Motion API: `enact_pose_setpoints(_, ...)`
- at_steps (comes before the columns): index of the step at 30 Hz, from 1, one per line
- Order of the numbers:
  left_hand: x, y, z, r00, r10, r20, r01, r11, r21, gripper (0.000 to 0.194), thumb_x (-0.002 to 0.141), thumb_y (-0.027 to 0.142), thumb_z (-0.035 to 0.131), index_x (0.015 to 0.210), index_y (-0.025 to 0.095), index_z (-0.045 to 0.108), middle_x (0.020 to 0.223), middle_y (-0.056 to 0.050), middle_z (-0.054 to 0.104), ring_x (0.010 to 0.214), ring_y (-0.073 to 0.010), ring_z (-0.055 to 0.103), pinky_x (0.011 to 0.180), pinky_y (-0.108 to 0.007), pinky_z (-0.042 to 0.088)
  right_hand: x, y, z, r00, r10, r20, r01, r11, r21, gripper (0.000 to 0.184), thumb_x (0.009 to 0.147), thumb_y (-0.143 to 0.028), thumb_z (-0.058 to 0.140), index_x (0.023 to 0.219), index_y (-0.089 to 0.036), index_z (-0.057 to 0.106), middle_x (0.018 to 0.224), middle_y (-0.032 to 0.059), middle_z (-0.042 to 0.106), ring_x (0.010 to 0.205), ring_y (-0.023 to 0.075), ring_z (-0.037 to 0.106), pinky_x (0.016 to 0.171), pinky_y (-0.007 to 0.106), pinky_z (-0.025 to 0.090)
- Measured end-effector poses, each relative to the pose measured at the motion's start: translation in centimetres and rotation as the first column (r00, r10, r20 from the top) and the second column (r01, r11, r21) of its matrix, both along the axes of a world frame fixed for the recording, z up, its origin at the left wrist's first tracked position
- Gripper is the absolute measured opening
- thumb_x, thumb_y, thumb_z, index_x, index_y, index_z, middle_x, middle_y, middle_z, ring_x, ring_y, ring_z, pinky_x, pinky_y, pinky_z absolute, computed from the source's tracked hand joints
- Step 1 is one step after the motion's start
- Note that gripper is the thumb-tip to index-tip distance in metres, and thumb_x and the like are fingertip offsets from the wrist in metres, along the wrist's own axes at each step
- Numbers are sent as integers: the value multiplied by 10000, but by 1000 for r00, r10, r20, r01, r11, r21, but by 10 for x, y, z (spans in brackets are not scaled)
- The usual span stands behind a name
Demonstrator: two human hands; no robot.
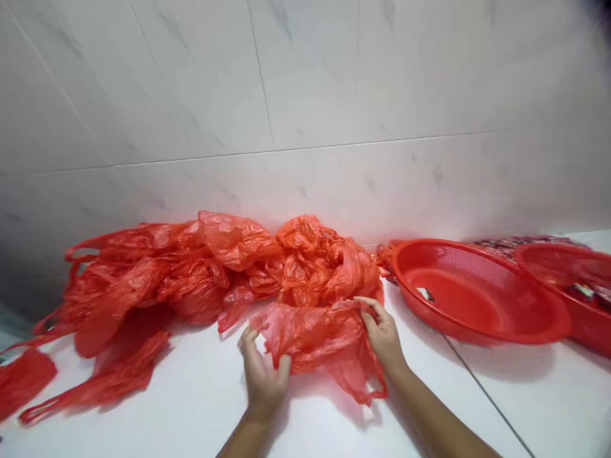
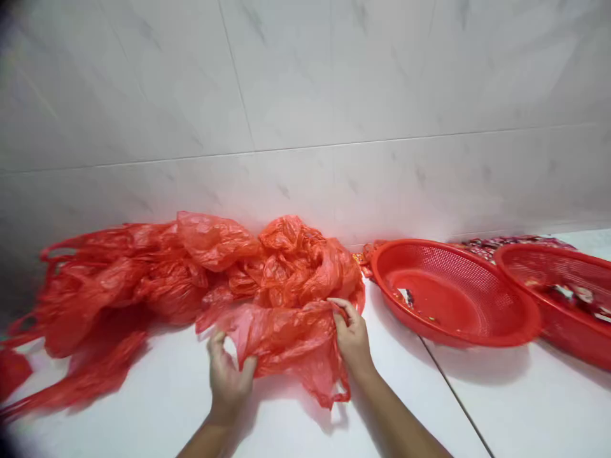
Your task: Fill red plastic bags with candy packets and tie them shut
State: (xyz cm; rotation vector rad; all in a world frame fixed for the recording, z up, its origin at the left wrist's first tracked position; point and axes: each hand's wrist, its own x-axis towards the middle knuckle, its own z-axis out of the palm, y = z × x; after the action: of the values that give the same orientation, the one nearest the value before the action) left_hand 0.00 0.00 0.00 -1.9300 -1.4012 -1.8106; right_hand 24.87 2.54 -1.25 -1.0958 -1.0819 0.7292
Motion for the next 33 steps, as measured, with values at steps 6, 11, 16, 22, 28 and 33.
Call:
enact_pose_setpoints(6,17,-34,18,960,39,-277,56,944,326,558,706,53,813,1148,304,581,1249,-70,532,1256,-309,553,1176,-639,454,-5,-1,-3,982,142,128,-148,988,40,313,981,-344,546,1171,-195,745,1196,104,792,1084,256,749,977,379,584)
enact_pose_setpoints(11,19,-24,21,849,-16,-528,2,1000,-28,402,850,123,735,1218,284,732,1524,-149,470,1348,-413,511,1068,-635,527,-4,-2,2,882,338,328,-364,931,18,320,1008,-248,483,1163,-211,761,1115,78,808,1044,240,758,934,361,585)
enact_pose_setpoints(16,5,-9,5,783,-111,-612,-102,948,-302,290,849,231,750,1137,250,777,1671,-143,405,1450,-487,448,1152,-735,419,11,-1,12,804,370,464,-394,918,-50,326,1004,-233,470,1153,-205,759,1128,88,799,1038,247,755,930,391,591)
enact_pose_setpoints(22,8,-8,-22,785,-301,-541,-67,827,-558,627,782,322,810,1385,222,667,1405,-164,681,1211,-409,674,1056,-630,552,0,-38,46,798,-16,603,-247,903,352,343,901,-121,552,1196,-207,703,1221,127,727,1162,271,674,1043,444,535)
enact_pose_setpoints(28,15,-5,-22,838,-191,-510,-30,919,-393,689,857,141,600,1539,167,511,1448,-175,647,1294,-361,655,1057,-550,575,-44,-46,32,330,383,863,-290,911,-294,242,867,-64,506,967,-162,703,918,99,742,799,230,691,723,316,509)
enact_pose_setpoints(33,9,-5,-8,881,-77,-466,-14,982,-189,606,918,85,536,1516,179,511,1391,-138,658,1266,-275,673,1090,-453,570,-37,-29,17,256,419,871,-50,906,-421,421,926,-84,465,1276,-167,683,1015,148,756,876,289,738,737,347,499)
